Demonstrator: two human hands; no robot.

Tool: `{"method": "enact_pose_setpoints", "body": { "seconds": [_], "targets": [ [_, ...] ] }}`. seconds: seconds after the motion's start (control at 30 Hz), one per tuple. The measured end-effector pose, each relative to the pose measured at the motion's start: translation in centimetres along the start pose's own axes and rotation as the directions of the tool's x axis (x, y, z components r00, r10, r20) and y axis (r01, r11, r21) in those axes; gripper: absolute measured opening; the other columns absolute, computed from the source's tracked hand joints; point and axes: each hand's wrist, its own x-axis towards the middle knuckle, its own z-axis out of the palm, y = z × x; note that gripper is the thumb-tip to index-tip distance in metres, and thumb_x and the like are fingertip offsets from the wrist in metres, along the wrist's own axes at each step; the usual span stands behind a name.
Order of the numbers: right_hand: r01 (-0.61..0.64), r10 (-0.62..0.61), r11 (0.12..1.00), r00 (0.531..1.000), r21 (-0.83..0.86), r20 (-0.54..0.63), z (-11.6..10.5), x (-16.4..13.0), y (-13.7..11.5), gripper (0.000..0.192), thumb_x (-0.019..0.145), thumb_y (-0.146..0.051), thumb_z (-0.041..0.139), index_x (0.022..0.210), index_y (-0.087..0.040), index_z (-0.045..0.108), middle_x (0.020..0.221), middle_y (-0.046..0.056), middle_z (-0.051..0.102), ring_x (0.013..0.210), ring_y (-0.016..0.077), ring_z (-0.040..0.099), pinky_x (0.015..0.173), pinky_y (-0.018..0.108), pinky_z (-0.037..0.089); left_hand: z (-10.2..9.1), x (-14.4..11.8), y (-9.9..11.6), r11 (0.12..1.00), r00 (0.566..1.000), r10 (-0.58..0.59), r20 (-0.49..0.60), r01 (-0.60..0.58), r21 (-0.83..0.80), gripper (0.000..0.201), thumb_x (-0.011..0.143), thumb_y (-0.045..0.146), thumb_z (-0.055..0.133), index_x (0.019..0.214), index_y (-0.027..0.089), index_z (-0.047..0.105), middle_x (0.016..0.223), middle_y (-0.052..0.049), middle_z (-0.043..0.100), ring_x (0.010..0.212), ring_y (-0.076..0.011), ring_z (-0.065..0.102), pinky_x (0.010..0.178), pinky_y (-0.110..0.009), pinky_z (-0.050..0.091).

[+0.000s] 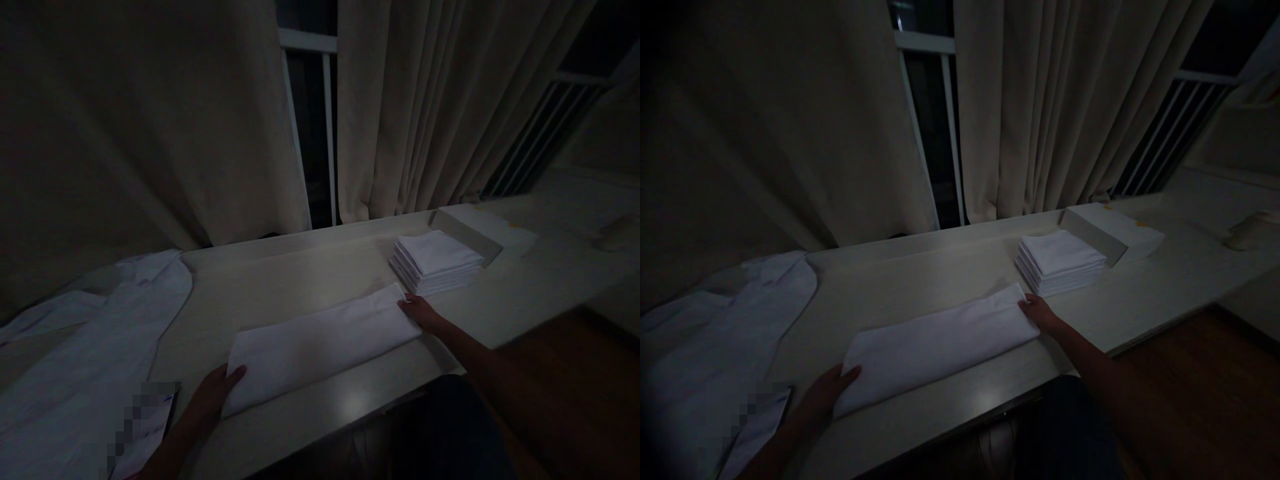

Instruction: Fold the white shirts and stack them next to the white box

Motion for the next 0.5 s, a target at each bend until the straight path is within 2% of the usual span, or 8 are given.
{"method": "enact_pose_setpoints", "body": {
  "seconds": [0.07,0.13,0.2,0.3,0.37,0.43,0.5],
  "targets": [
    [0.001,-0.012,0.988,0.997,-0.155,-0.072,0.7,0.8,-0.5,0.032,0.084,-0.043,0.055,0.092,-0.014,0.063,0.078,0.004,0.070,0.074,0.0190,0.063,0.063,0.025,0.048,0.3,0.1,-0.1,0.999,0.999,-0.018,0.035,0.019,-0.026,0.045,0.071,0.056,0.062,0.091,0.016,0.071,0.095,-0.012,0.074,0.083,-0.0296,0.070,0.076,-0.040,0.055],
    [-0.021,-0.008,0.973,0.992,-0.229,-0.123,1.2,1.5,-0.7,0.026,0.083,-0.040,0.056,0.083,-0.015,0.062,0.076,0.006,0.069,0.078,0.0205,0.062,0.067,0.026,0.047,0.5,0.3,-0.5,0.993,0.996,-0.059,0.066,0.065,-0.096,0.044,0.073,0.054,0.060,0.094,0.016,0.069,0.095,-0.012,0.074,0.082,-0.0279,0.070,0.074,-0.038,0.055],
    [-0.046,-0.010,0.951,0.984,-0.307,-0.177,1.5,1.9,-0.5,0.024,0.083,-0.040,0.057,0.078,-0.016,0.060,0.079,0.009,0.067,0.085,0.0225,0.061,0.073,0.028,0.046,1.0,0.3,-0.9,0.992,0.997,-0.073,0.031,0.075,-0.102,0.041,0.073,0.051,0.060,0.094,0.017,0.067,0.091,-0.010,0.074,0.079,-0.0266,0.069,0.071,-0.037,0.054],
    [-0.085,-0.009,0.913,0.973,-0.399,-0.229,2.1,2.3,0.7,0.027,0.084,-0.042,0.057,0.083,-0.015,0.060,0.091,0.014,0.066,0.094,0.0253,0.059,0.081,0.032,0.043,2.3,-0.3,-1.6,0.996,0.979,0.005,-0.205,0.013,0.089,0.035,0.073,0.049,0.059,0.085,0.017,0.065,0.080,-0.007,0.070,0.073,-0.0235,0.065,0.066,-0.034,0.050],
    [-0.105,-0.030,0.879,0.962,-0.464,-0.273,2.5,2.2,1.6,0.032,0.086,-0.044,0.054,0.091,-0.013,0.060,0.095,0.016,0.065,0.095,0.0264,0.059,0.083,0.035,0.042,3.3,-1.0,-2.1,0.972,0.920,0.098,-0.380,-0.007,0.234,0.036,0.077,0.051,0.055,0.085,0.016,0.063,0.076,-0.006,0.067,0.069,-0.0197,0.061,0.063,-0.031,0.047],
    [-0.103,-0.140,0.814,0.921,-0.572,-0.365,3.0,2.1,2.2,0.036,0.087,-0.044,0.051,0.095,-0.010,0.061,0.093,0.017,0.065,0.089,0.0265,0.060,0.080,0.037,0.043,4.3,-1.5,-2.4,0.962,0.871,0.138,-0.471,-0.005,0.273,0.041,0.078,0.052,0.057,0.094,0.015,0.062,0.081,-0.004,0.066,0.069,-0.0154,0.059,0.062,-0.027,0.045],
    [-0.082,-0.228,0.766,0.893,-0.638,-0.388,3.2,2.2,2.5,0.038,0.085,-0.043,0.054,0.093,-0.007,0.062,0.089,0.017,0.065,0.085,0.0259,0.060,0.079,0.039,0.043,4.9,-1.6,-2.7,0.968,0.843,0.133,-0.522,0.002,0.250,0.049,0.077,0.051,0.058,0.106,0.011,0.059,0.087,-0.005,0.066,0.071,-0.0134,0.060,0.062,-0.024,0.043]
  ]
}}
